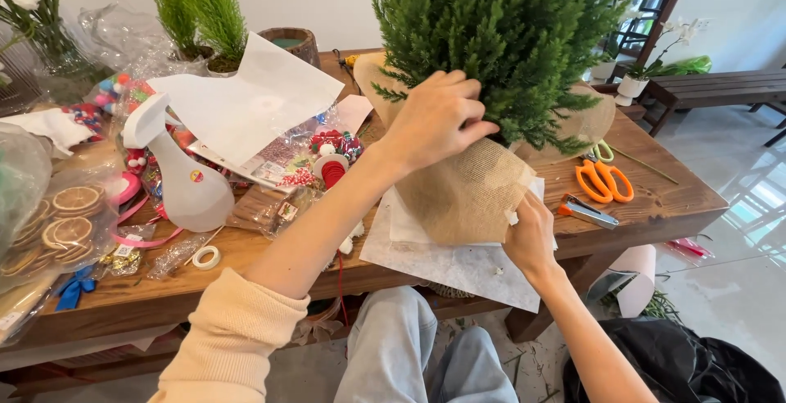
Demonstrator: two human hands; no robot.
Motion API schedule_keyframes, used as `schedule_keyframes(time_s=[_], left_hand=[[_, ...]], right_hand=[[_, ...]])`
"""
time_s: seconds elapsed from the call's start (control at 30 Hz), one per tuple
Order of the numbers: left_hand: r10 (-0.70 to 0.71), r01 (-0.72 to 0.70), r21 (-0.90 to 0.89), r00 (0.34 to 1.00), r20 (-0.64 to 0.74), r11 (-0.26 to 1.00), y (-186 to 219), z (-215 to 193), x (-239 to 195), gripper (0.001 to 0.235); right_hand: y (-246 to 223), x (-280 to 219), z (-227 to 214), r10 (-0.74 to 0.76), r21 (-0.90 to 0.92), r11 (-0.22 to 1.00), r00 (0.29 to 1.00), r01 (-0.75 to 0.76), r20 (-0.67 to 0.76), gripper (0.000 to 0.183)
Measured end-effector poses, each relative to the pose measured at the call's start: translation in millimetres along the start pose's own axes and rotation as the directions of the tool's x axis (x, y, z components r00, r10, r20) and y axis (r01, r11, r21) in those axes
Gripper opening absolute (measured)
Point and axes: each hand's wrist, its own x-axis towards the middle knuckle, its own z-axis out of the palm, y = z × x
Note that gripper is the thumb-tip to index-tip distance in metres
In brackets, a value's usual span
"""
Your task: The person wraps a potted evergreen plant with burlap fabric, folding the material around the pot and securing it with a stapler. The person repeatedly adjusts the fabric and staples it in place to create a finished wrap.
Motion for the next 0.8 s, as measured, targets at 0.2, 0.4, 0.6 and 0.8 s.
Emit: schedule_keyframes(time_s=[0.2,0.4,0.6,0.8], left_hand=[[-0.253,0.213,0.140,0.861,0.441,0.967,-8,49,-13,0.025],[-0.197,0.093,0.249,0.880,0.433,0.964,5,63,-44,0.017],[-0.161,0.050,0.259,0.889,0.429,0.965,1,79,-71,0.041],[-0.161,0.058,0.260,0.904,0.396,0.964,-5,82,-69,0.037]], right_hand=[[16,-15,9,0.041,0.111,0.993,0.999,-0.038,-0.028,0.018],[-27,-4,-8,0.058,0.148,0.988,0.995,-0.046,-0.082,0.011],[-23,-13,-4,0.059,0.135,0.990,0.992,-0.044,-0.109,0.016],[-32,-19,-8,0.044,0.145,0.989,0.992,-0.027,-0.115,0.015]])
